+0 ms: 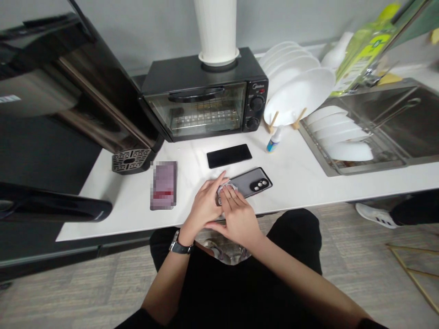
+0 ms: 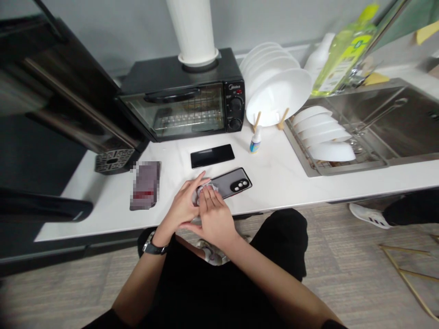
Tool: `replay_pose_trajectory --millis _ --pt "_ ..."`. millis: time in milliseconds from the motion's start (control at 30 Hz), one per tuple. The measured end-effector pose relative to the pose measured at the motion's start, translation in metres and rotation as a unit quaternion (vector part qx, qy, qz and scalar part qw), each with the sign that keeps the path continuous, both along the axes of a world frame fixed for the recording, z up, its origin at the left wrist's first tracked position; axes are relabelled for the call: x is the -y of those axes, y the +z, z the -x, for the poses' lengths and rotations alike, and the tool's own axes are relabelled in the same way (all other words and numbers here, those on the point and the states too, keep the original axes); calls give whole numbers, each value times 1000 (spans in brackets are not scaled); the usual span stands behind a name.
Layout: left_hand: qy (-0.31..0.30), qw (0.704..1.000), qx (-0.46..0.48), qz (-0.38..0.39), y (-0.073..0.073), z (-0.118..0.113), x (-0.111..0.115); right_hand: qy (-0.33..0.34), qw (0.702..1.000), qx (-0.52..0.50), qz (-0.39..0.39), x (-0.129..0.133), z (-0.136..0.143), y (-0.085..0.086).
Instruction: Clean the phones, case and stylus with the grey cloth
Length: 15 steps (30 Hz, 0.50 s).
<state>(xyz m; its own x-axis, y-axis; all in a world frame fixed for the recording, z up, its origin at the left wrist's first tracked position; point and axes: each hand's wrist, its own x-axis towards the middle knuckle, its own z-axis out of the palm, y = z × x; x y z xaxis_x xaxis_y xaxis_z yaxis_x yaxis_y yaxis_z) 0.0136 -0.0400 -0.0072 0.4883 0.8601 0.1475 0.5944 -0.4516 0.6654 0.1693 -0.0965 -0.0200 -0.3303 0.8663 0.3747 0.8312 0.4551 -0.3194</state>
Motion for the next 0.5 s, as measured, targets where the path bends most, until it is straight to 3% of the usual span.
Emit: replay_pose_trajectory --millis 100,200,367,500 --pt "1 1000 -1 -4 1 1 3 33 999 -6 22 12 -15 8" --pt "1 1000 -7 -14 3 1 6 45 998 13 36 20 -48 14" --pt "-3 1000 -9 -18 6 -3 6 -61 996 72 5 15 -99 9" --pt "-4 1000 -13 -13 7 -6 4 -122 989 79 -11 -3 -96 0"
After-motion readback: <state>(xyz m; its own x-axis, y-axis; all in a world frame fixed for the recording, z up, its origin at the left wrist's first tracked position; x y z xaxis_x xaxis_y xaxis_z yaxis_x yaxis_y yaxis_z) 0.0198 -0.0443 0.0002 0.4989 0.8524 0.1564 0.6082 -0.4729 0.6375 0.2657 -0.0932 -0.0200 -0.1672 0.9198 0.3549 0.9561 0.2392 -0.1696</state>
